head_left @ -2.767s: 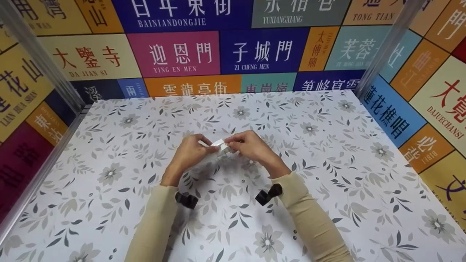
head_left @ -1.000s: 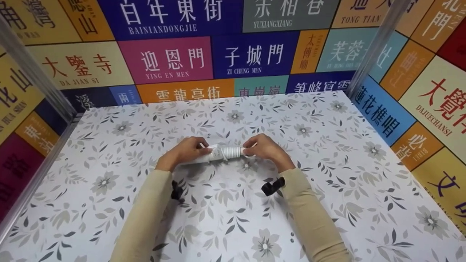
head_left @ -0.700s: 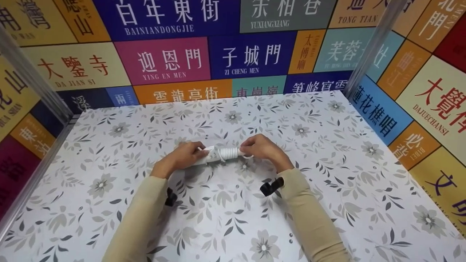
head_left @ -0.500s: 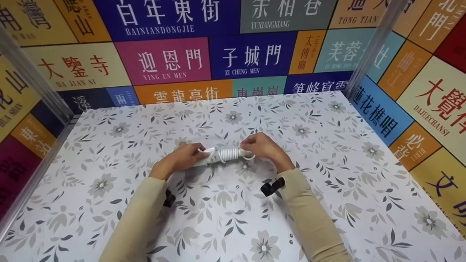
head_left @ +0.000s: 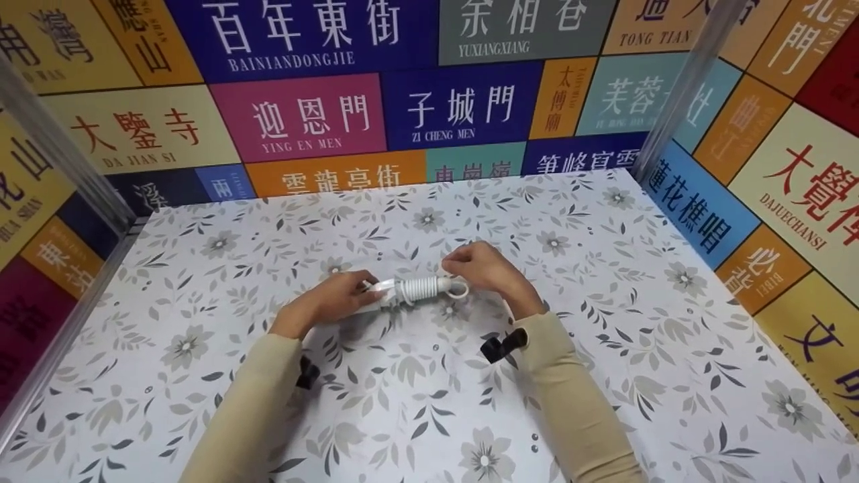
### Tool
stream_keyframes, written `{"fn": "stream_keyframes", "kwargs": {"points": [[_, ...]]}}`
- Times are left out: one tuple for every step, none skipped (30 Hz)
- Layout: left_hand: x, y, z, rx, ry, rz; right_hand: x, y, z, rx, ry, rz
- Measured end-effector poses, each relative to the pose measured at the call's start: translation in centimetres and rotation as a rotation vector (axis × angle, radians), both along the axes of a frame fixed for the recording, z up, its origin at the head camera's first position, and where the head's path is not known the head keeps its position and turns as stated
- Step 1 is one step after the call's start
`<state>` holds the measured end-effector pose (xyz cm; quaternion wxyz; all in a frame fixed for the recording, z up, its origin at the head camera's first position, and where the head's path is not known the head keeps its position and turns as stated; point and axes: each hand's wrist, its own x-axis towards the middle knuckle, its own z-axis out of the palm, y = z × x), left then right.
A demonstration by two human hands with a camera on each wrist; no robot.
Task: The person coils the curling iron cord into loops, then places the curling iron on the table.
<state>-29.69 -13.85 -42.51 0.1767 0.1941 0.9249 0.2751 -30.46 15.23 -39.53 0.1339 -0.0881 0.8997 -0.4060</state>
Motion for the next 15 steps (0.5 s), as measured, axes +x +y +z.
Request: {"fn": "stream_keyframes", "kwargs": {"points": [[0.03,-0.04,0.02,0.001,-0.006,0.0,0.02,0.06,0.03,-0.005,0.003,0.001],[0.07,-0.06,0.03,0.002,-0.009,0.001,0.05,0.1,0.08,-0.011,0.005,0.0],[0.1,-0.1,0.02,-0.001,-0.011,0.001,0.08,0.14,0.12,-0.016,0.005,-0.001],[0.15,-0.16,0.05,-0.004,-0.015,0.0,0.12,0.18,0.14,-0.02,0.004,-0.001],[0.16,-0.21,0.07,-0.007,-0.016,0.0,0.12,0.22,0.16,-0.023,0.004,-0.003],[0.15,-0.27,0.06,-0.011,-0.017,-0.001,0.15,0.24,0.18,-0.025,0.007,-0.003],[0.12,-0.32,0.07,-0.015,-0.015,-0.002,0.17,0.27,0.18,-0.027,0.009,-0.001],[0.07,-0.38,0.04,-0.02,-0.009,-0.004,0.18,0.29,0.19,-0.029,0.011,0.002],[-0.01,-0.47,0.02,-0.022,0.008,-0.01,0.2,0.31,0.23,-0.033,0.013,0.001],[-0.11,-0.53,0.0,-0.019,0.026,-0.011,0.21,0.35,0.27,-0.036,0.018,0.003],[-0.2,-0.6,-0.03,-0.021,0.046,-0.009,0.22,0.38,0.31,-0.038,0.021,0.005],[-0.27,-0.66,-0.05,-0.022,0.072,-0.004,0.24,0.41,0.39,-0.04,0.019,0.005],[-0.35,-0.7,-0.07,-0.023,0.101,0.002,0.23,0.46,0.45,-0.038,0.022,0.006],[-0.42,-0.73,-0.07,-0.026,0.131,0.013,0.21,0.52,0.54,-0.035,0.025,0.004],[-0.47,-0.72,-0.02,-0.034,0.164,0.029,0.19,0.59,0.64,-0.03,0.027,0.001]]}}
